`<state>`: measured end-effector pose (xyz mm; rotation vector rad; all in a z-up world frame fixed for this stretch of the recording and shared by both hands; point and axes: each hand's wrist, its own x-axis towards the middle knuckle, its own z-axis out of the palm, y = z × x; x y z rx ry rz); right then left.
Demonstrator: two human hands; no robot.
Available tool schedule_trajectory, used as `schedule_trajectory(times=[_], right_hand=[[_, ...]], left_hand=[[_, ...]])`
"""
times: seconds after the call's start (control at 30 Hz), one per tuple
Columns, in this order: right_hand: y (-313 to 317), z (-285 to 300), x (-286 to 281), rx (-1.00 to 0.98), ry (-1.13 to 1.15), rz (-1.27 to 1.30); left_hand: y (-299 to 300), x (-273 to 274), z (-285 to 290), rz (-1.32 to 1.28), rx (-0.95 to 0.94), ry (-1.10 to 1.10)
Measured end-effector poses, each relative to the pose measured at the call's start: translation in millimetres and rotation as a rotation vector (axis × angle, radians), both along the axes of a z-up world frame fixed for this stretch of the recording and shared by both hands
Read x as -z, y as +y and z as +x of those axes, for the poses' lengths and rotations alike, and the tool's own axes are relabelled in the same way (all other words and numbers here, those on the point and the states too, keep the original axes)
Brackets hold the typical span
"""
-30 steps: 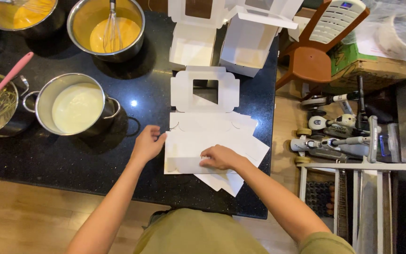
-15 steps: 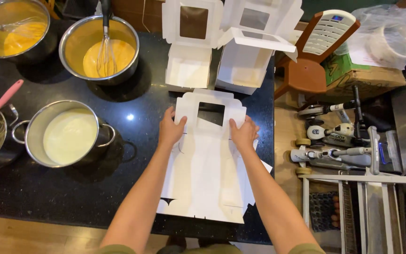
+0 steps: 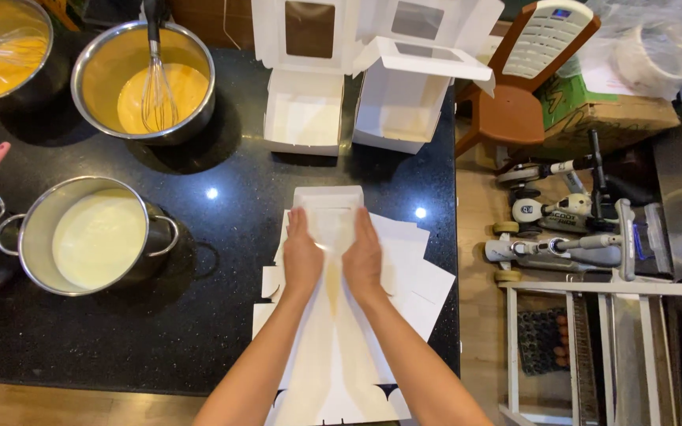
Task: Folding several white cardboard cake boxes on a kitchen counter.
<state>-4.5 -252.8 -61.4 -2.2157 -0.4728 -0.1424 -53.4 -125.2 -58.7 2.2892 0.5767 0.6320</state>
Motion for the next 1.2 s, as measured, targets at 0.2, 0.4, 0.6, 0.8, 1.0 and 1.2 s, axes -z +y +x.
schedule_trajectory(times=[0.2,0.4,0.6,0.8,1.0,1.2], right_hand=[[10,0,22,-0.171,-0.117,-0.404],[-50,1,-49,0.130,0.238,0.015],[-96,-39,-54,0.160,0.424,-0.412],[-81,-35,-49,0.328,0.671,-0.181],[-52,-59,-38,0.175,0.132,0.044],[-34,-99,8,-0.148,-0.059,-0.247]], left_hand=[[4,20,1,0.210,0.179,0.194],[39,-55,-65,-0.139,-0.196,0.101],[31,-30,-122,-0.282,-0.246,0.380],[12,-34,-116,-0.219,-0.342,0.265],[-15,-13,-100,0.596,-0.046,0.535],[-59,2,-111,0.137,0.030,0.268]])
